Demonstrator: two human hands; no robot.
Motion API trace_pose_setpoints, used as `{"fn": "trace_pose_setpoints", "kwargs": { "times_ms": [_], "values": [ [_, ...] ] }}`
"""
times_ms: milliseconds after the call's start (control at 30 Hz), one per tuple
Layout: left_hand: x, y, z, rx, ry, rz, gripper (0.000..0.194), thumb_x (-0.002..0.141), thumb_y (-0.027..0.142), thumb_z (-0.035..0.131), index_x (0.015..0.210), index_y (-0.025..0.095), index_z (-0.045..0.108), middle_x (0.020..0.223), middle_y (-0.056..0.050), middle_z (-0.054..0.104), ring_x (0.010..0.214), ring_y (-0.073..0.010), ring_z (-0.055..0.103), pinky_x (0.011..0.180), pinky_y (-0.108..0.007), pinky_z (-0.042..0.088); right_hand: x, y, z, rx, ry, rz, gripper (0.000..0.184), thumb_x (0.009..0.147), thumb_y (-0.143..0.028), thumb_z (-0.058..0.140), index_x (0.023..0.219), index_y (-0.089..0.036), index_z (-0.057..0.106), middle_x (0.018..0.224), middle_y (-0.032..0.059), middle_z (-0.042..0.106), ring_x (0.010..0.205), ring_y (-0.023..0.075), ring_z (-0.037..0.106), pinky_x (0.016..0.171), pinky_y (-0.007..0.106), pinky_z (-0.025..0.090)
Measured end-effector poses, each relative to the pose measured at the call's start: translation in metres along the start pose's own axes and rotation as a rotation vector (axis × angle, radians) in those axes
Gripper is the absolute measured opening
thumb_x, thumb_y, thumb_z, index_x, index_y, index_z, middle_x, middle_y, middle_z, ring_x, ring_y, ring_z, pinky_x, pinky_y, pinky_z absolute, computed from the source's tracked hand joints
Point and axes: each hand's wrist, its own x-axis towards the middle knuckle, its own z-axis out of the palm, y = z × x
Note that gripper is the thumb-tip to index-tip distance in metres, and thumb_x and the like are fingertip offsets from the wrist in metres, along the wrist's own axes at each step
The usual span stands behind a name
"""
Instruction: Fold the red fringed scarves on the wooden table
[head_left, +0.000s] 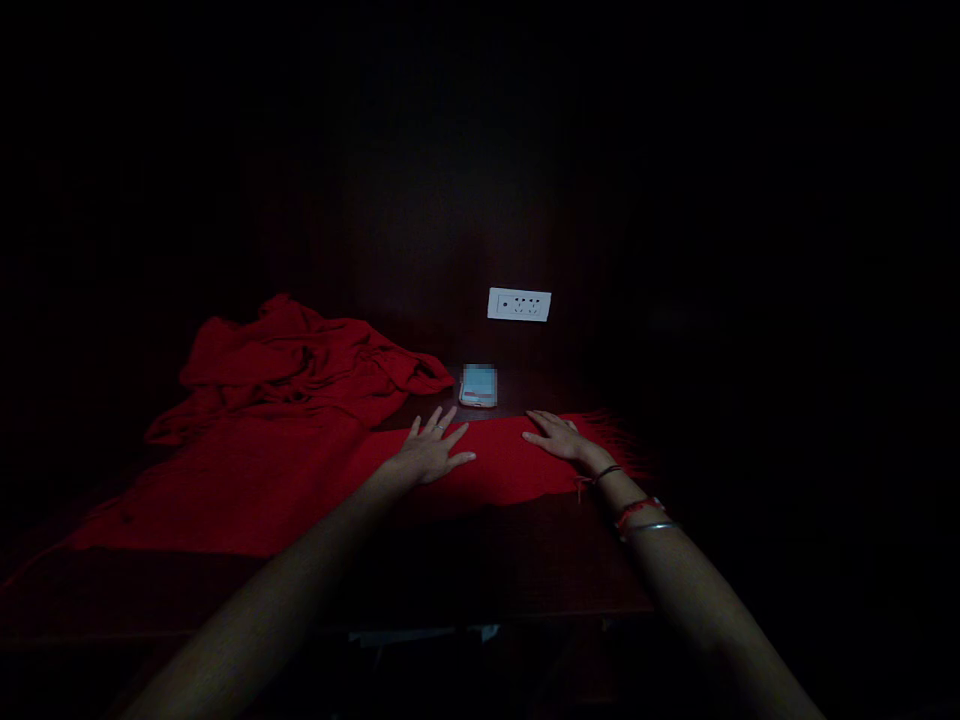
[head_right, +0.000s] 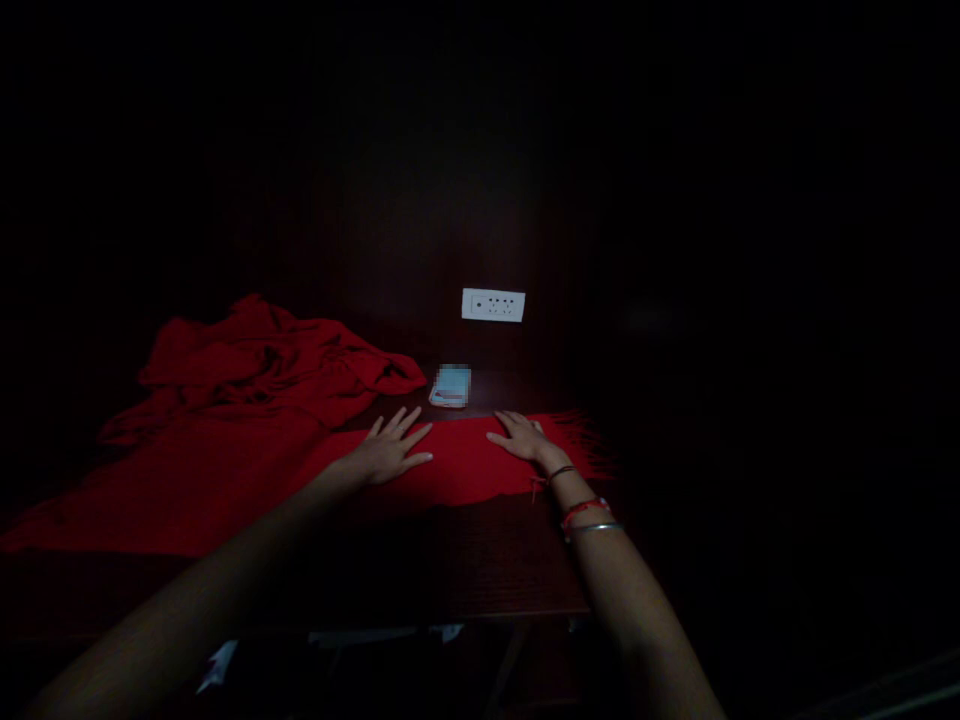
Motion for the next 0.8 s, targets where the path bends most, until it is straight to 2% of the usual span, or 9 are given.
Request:
{"fn": "trace_pose_setpoints", "kwargs": {
  "times_ms": [100, 167, 233, 367, 500, 533, 600, 667, 800],
  "values": [
    [-0.001, -0.001, -0.001, -0.02, -0.036, -0.124, 0.071, 0.072, 0.066, 0.015, 0.13, 0.024, 0.017, 0.137, -0.009, 0.002, 0.123, -0.0284, -0.001, 0.094, -0.051, 0.007, 0.002, 0.004, -0.001, -0.027, 0.092, 0.038, 0.061, 0.075, -0.055, 0.032, 0.125, -0.02, 0.029, 0.126, 0.0119, 0.033, 0.114, 0.0239, 0.031, 0.089, 0.042, 0.024],
    [0.0, -0.004, 0.0, -0.043, -0.094, -0.159, 0.071, 0.072, 0.066, 0.015, 0.13, 0.025, 0.015, 0.137, -0.009, 0.003, 0.123, -0.0284, 0.001, 0.094, -0.051, 0.008, 0.004, 0.005, -0.002, -0.069, 0.146, 0.043, 0.053, 0.076, -0.049, 0.037, 0.121, -0.02, 0.036, 0.118, 0.0118, 0.04, 0.108, 0.0238, 0.036, 0.088, 0.043, 0.024],
    [0.001, -0.007, 0.001, -0.051, -0.101, -0.161, 0.069, 0.073, 0.065, 0.014, 0.13, 0.025, 0.013, 0.137, -0.008, 0.003, 0.123, -0.0278, 0.001, 0.094, -0.051, 0.009, 0.005, 0.007, -0.003, -0.11, 0.2, 0.021, 0.045, 0.077, -0.041, 0.042, 0.116, -0.019, 0.042, 0.109, 0.0104, 0.044, 0.102, 0.0211, 0.041, 0.087, 0.039, 0.026],
    [0.001, -0.004, -0.001, -0.01, -0.049, -0.148, 0.067, 0.076, 0.062, 0.016, 0.13, 0.024, 0.017, 0.137, -0.01, 0.007, 0.123, -0.0273, 0.004, 0.095, -0.049, 0.01, 0.004, 0.011, -0.006, -0.183, 0.286, 0.008, 0.033, 0.075, -0.025, 0.047, 0.107, -0.018, 0.051, 0.101, 0.0085, 0.045, 0.087, 0.0157, 0.047, 0.075, 0.025, 0.035],
    [-0.006, 0.007, -0.004, 0.094, 0.096, -0.051, 0.06, 0.079, 0.055, 0.022, 0.127, 0.019, 0.027, 0.137, -0.011, 0.009, 0.124, -0.0257, 0.004, 0.096, -0.047, 0.007, 0.0, 0.013, -0.012, -0.288, 0.308, 0.024, 0.021, 0.077, -0.023, 0.042, 0.086, -0.016, 0.059, 0.093, 0.0091, 0.051, 0.083, 0.0171, 0.048, 0.07, 0.025, 0.034],
    [-0.008, 0.01, -0.004, 0.083, 0.073, -0.014, 0.061, 0.079, 0.056, 0.022, 0.128, 0.02, 0.026, 0.137, -0.01, 0.009, 0.124, -0.0259, 0.004, 0.096, -0.048, 0.008, 0.0, 0.013, -0.013, -0.307, 0.322, 0.039, 0.021, 0.078, -0.024, 0.04, 0.083, -0.015, 0.059, 0.09, 0.0094, 0.053, 0.082, 0.0179, 0.049, 0.07, 0.026, 0.034],
    [-0.01, 0.013, -0.001, 0.012, -0.045, 0.04, 0.065, 0.076, 0.061, 0.02, 0.129, 0.023, 0.02, 0.137, -0.009, 0.009, 0.123, -0.0276, 0.006, 0.094, -0.05, 0.012, -0.002, 0.013, -0.017, -0.311, 0.369, 0.084, 0.022, 0.079, -0.024, 0.038, 0.082, -0.014, 0.057, 0.085, 0.0096, 0.056, 0.079, 0.0184, 0.05, 0.068, 0.026, 0.034],
    [-0.009, 0.014, 0.003, -0.055, -0.135, 0.045, 0.071, 0.073, 0.065, 0.018, 0.13, 0.025, 0.014, 0.137, -0.008, 0.008, 0.123, -0.0295, 0.006, 0.093, -0.052, 0.013, -0.003, 0.014, -0.02, -0.286, 0.434, 0.126, 0.022, 0.08, -0.023, 0.036, 0.085, -0.014, 0.055, 0.082, 0.0095, 0.058, 0.075, 0.0179, 0.051, 0.066, 0.026, 0.034],
    [-0.001, 0.014, 0.008, -0.087, -0.092, -0.012, 0.071, 0.074, 0.065, 0.015, 0.131, 0.023, 0.013, 0.137, -0.009, 0.006, 0.123, -0.0289, 0.004, 0.094, -0.05, 0.011, -0.006, 0.013, -0.026, -0.252, 0.577, 0.159, 0.027, 0.081, -0.023, 0.032, 0.091, -0.013, 0.054, 0.087, 0.0117, 0.057, 0.081, 0.0204, 0.051, 0.072, 0.03, 0.034]
  ]
}}
